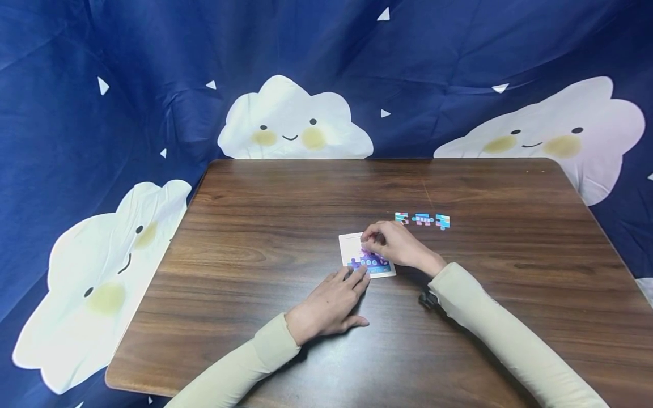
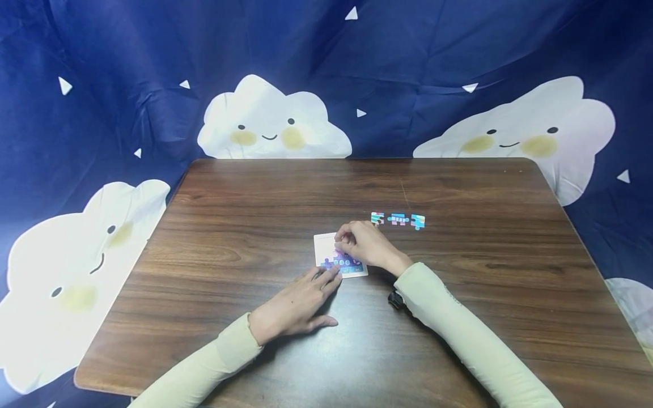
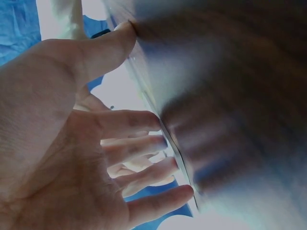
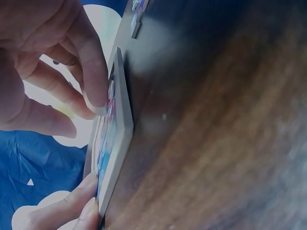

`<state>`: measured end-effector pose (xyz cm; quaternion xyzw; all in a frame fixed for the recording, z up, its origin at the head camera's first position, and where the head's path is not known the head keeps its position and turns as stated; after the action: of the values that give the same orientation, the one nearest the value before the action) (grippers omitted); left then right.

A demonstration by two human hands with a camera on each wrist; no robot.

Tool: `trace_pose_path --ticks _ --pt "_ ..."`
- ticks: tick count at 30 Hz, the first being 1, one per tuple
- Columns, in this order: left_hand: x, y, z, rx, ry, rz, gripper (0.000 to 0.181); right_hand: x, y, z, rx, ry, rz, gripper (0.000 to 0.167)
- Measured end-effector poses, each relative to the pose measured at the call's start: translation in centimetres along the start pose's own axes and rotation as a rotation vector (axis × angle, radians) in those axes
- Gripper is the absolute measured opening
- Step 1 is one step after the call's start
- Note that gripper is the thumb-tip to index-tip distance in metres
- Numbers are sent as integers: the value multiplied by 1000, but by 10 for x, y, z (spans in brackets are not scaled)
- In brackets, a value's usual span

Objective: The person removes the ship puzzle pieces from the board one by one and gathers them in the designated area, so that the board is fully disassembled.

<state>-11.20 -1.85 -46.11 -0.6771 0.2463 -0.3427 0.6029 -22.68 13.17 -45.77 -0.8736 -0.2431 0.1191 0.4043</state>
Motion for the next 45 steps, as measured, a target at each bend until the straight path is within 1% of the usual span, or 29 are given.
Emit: trace_pose_path --ticks 8,13,23,30,39,45 --pt "1 0 0 16 -8 -7 91 0 2 1 8 16 -3 16" --pt "2 -1 0 19 -14 -10 91 0 3 2 18 12 -6 14" --pt "1 -1 -1 8 -6 7 89 -1 4 4 8 27 -20 10" --pt "1 0 -1 17 -5 6 89 -2 2 3 32 33 -13 8" --pt "1 1 0 20 -2 6 89 -3 2 5 29 28 -17 8" --pt "0 2 0 23 -4 -6 89 -3 2 5 31 30 -14 6"
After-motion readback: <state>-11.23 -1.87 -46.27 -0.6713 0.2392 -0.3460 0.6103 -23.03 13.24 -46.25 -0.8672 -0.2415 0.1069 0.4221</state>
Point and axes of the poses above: each hand's wrist, its own x-axis away from the middle knuckle, its own y-axis out of the palm, z = x × y, the point moved 5 cm from there along -x, towards the middle knuckle, and after that the axes turned 2 degrees about -z, right-handed, at the moved point
